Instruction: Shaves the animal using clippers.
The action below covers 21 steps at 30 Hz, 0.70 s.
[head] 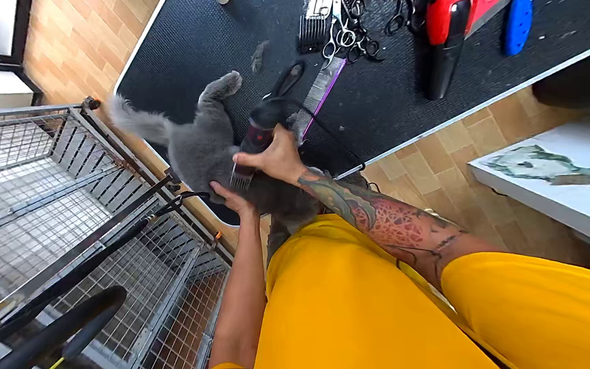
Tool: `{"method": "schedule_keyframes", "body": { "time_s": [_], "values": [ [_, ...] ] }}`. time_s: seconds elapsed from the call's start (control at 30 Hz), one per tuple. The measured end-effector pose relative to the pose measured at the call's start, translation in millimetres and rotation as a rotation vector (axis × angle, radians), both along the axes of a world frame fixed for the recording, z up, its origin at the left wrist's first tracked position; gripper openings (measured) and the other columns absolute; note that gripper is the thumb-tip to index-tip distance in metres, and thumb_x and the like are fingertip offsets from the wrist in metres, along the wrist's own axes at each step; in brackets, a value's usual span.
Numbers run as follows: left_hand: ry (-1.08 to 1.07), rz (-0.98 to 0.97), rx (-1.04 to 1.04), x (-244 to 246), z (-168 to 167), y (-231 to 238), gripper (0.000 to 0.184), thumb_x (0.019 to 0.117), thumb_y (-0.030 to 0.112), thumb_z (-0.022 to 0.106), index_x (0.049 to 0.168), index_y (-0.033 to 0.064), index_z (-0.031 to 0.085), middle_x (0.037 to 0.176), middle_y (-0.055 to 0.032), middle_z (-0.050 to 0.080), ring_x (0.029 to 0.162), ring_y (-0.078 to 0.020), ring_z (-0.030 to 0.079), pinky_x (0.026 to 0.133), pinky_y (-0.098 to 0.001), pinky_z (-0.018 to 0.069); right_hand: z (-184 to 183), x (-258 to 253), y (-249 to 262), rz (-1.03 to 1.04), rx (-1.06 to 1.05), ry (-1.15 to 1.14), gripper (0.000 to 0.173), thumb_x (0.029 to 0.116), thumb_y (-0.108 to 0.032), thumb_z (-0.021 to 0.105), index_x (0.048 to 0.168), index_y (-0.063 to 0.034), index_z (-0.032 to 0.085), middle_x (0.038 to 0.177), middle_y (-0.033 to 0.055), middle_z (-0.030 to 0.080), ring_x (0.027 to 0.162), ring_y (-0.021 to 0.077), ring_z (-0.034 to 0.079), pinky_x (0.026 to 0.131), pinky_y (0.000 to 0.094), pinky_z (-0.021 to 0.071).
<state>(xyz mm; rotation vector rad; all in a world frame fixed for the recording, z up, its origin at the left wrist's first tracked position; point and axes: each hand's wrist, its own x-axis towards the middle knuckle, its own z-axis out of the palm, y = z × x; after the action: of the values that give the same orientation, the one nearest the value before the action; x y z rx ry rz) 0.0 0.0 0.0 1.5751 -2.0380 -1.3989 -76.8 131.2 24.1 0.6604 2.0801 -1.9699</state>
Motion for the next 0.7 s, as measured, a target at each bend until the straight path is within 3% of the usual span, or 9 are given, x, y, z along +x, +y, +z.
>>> {"method": "schedule_keyframes", "body": {
  "time_s": [0.1, 0.2, 0.4, 0.53, 0.63, 0.7],
  "values": [
    [-0.054, 0.000, -0.045, 3.0, -3.8, -1.6, 0.070, 0.1044, 0.065, 0.035, 0.139, 0.0076, 0.056, 0.125, -0.0148, 0.067, 0.115, -0.0216, 0.065, 0.097, -0.0462, 0.0542, -22.0, -35.3, 7.2, -0.170, 0.213, -0.051, 0.083, 0.0622, -0.052, 0.093, 0.122, -0.0032, 0.063, 0.102, 0.0086, 0.074, 0.097, 0.0204, 0.072, 0.089, 0.0486, 0.0590],
    [-0.048, -0.014, -0.050, 1.3, -4.1, -2.1, 0.069, 0.1049, 0.063, 0.035, 0.141, 0.0072, 0.054, 0.128, -0.0152, 0.066, 0.118, -0.0213, 0.063, 0.100, -0.0461, 0.0528, -30.3, -51.3, 2.4, -0.057, 0.324, -0.107, 0.087, 0.0640, -0.055, 0.090, 0.127, -0.0020, 0.062, 0.104, 0.0126, 0.074, 0.099, 0.0284, 0.072, 0.089, 0.0563, 0.0562],
    [0.056, -0.066, 0.032, 3.6, 0.3, -3.5, 0.067, 0.1057, 0.063, 0.030, 0.145, 0.0130, 0.052, 0.129, -0.0116, 0.066, 0.118, -0.0192, 0.064, 0.098, -0.0466, 0.0545, -13.6, -35.2, -20.5, 0.027, 0.148, -0.182, 0.084, 0.0601, -0.055, 0.091, 0.124, -0.0098, 0.062, 0.095, 0.0069, 0.074, 0.091, 0.0231, 0.072, 0.082, 0.0536, 0.0576],
    [0.257, -0.241, 0.323, 5.9, 7.3, -20.4, 0.069, 0.1056, 0.064, 0.015, 0.144, 0.0187, 0.051, 0.130, -0.0062, 0.066, 0.120, -0.0180, 0.063, 0.099, -0.0469, 0.0555, 6.0, -15.3, -29.0, 0.084, 0.045, -0.086, 0.079, 0.0581, -0.055, 0.092, 0.117, -0.0101, 0.065, 0.091, 0.0038, 0.073, 0.086, 0.0179, 0.072, 0.078, 0.0491, 0.0599],
    [0.142, -0.280, 0.439, 15.0, 15.4, -46.0, 0.072, 0.1051, 0.065, 0.012, 0.145, 0.0189, 0.050, 0.132, -0.0076, 0.065, 0.123, -0.0207, 0.062, 0.102, -0.0497, 0.0536, 12.0, -1.5, -20.2, 0.110, -0.176, 0.078, 0.076, 0.0582, -0.047, 0.095, 0.117, -0.0090, 0.065, 0.097, 0.0004, 0.074, 0.091, 0.0087, 0.071, 0.084, 0.0370, 0.0624],
    [-0.049, -0.307, 0.349, 27.7, 22.4, -62.0, 0.069, 0.1081, 0.059, 0.016, 0.148, 0.0135, 0.048, 0.134, -0.0117, 0.064, 0.121, -0.0232, 0.063, 0.101, -0.0490, 0.0545, 13.6, 1.5, 0.2, -0.006, -0.333, 0.195, 0.073, 0.0630, -0.033, 0.096, 0.120, -0.0021, 0.063, 0.105, 0.0048, 0.074, 0.098, 0.0115, 0.072, 0.091, 0.0362, 0.0625]
  ]
}}
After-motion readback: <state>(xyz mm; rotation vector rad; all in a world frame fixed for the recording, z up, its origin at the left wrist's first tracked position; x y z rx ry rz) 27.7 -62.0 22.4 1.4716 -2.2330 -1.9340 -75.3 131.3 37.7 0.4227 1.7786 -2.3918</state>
